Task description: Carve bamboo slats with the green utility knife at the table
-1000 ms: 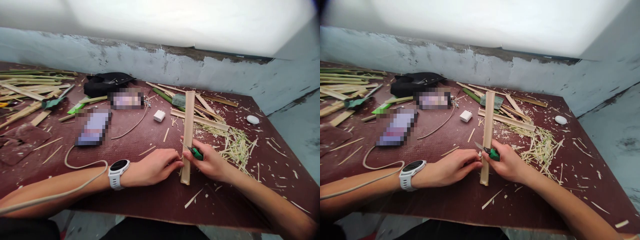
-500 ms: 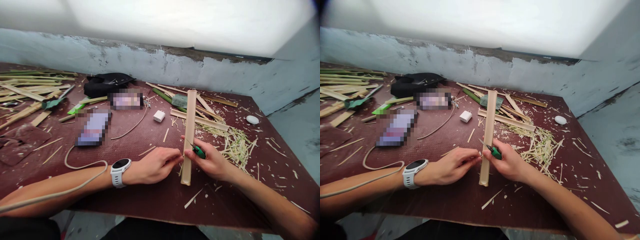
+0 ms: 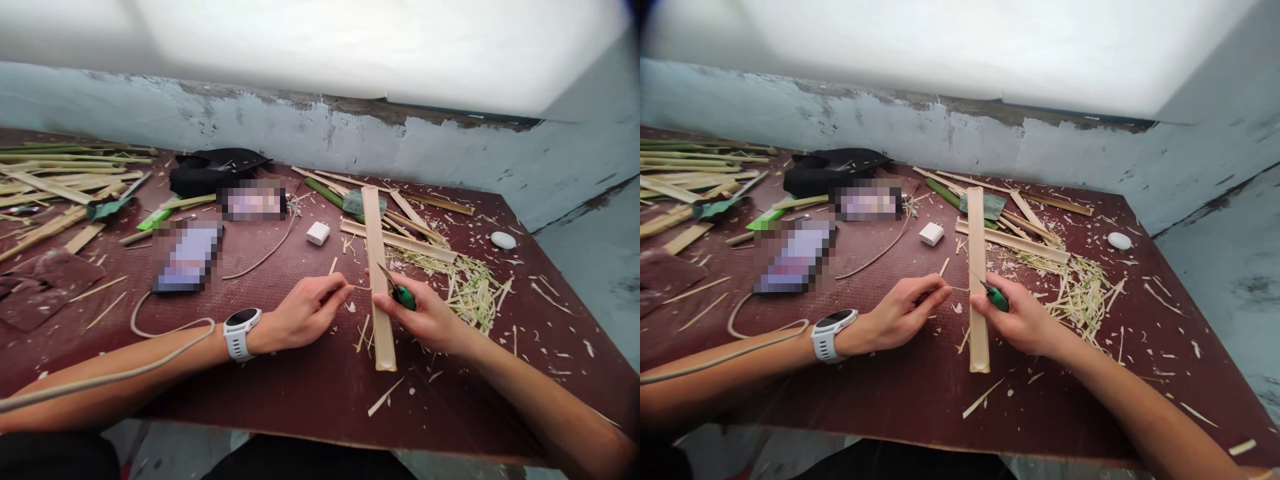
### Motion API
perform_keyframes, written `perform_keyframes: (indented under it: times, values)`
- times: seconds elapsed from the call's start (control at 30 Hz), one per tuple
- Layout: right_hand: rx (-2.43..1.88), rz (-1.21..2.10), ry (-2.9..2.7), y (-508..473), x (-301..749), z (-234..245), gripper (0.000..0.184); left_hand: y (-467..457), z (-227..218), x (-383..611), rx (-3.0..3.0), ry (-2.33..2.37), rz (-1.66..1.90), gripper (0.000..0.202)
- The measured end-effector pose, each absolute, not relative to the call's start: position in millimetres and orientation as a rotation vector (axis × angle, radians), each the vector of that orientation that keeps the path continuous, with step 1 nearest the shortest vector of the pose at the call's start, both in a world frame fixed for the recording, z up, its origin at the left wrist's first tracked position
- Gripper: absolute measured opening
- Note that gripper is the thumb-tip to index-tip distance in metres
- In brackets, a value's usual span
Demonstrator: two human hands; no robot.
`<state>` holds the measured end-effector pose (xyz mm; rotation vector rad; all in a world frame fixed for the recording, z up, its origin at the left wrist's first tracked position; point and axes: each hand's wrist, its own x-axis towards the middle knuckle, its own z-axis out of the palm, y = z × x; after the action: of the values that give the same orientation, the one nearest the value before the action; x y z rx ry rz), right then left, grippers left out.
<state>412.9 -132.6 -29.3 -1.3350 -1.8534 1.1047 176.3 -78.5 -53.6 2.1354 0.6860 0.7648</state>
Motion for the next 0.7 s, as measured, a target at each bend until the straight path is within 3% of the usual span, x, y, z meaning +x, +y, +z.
perform_keyframes:
  times: [0.27, 0.5, 0.7]
  values:
    - [-1.358, 1.143, -1.808, -134, 416, -26, 0.038, -62, -52, 175, 1.720, 0.971, 0.958, 0.033]
    - [-1.360, 1.153, -1.794, -130, 427, -29, 0.042, -55, -58, 180, 1.143, 0.903, 1.061, 0.027]
    - [-1.428, 1.305, -1.645, -120, 455, -19, 0.046, -47, -56, 178, 1.109, 0.914, 1.138, 0.025]
